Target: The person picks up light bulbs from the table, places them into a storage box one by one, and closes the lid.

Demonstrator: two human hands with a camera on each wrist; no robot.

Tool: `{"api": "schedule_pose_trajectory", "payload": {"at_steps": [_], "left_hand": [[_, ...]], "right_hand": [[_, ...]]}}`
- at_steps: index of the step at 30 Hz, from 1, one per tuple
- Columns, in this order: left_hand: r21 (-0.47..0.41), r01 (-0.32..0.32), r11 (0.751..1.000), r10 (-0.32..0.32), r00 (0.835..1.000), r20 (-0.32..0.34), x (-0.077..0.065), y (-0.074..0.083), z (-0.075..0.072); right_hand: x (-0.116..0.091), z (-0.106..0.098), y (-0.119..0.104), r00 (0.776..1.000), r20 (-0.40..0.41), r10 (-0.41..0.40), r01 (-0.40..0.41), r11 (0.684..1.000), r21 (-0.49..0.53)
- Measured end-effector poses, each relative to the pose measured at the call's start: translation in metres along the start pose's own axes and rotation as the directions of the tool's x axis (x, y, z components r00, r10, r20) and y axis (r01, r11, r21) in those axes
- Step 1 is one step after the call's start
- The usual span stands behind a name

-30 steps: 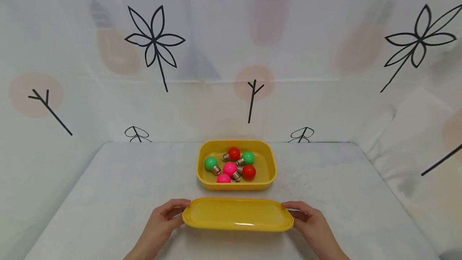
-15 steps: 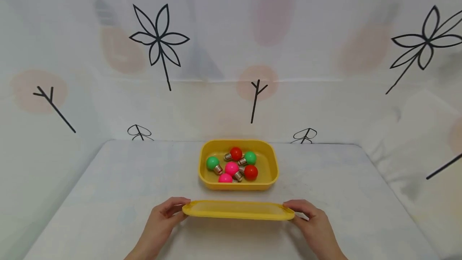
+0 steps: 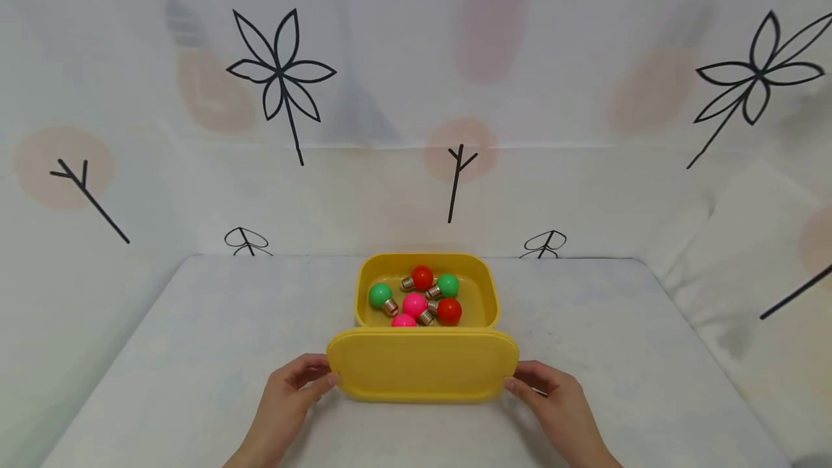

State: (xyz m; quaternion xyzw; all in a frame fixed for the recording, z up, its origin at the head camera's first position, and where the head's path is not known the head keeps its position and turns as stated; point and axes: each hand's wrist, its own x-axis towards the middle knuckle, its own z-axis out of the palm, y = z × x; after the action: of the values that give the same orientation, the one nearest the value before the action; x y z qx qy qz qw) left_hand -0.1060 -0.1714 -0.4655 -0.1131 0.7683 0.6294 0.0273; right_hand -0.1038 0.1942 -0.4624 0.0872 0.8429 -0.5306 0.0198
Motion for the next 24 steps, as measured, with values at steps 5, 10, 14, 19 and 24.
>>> {"api": "schedule_pose_trajectory", "payload": {"at_steps": [5, 10, 14, 19, 24], "left_hand": [[0.011, 0.003, 1.0, -0.003, 1.0, -0.01, 0.001, 0.0016, 0.0002], [0.03, 0.005, 1.0, -0.005, 1.0, -0.015, 0.0025, 0.0021, -0.0004], [0.033, 0.013, 0.999, -0.013, 1.0, -0.014, 0.0038, 0.0022, -0.0012], [0.026, 0.026, 0.999, -0.026, 1.0, -0.013, 0.0051, 0.0027, -0.0009], [-0.003, 0.016, 1.0, -0.016, 1.0, 0.0, 0.0048, 0.0042, -0.0004]], "right_hand": [[0.0005, 0.0014, 0.0011, 0.999, 0.03, 0.02, -0.022, 0.997, 0.07], [-0.0005, -0.0012, 0.0042, 0.994, 0.105, -0.038, 0.023, 0.99, 0.137], [-0.0002, -0.005, 0.007, 0.98, 0.171, -0.104, 0.073, 0.981, 0.179], [0.0025, -0.0063, 0.0085, 0.971, 0.209, -0.113, 0.058, 0.966, 0.253], [0.0033, -0.0053, 0.0071, 0.979, 0.191, -0.069, 0.013, 0.96, 0.28]]}}
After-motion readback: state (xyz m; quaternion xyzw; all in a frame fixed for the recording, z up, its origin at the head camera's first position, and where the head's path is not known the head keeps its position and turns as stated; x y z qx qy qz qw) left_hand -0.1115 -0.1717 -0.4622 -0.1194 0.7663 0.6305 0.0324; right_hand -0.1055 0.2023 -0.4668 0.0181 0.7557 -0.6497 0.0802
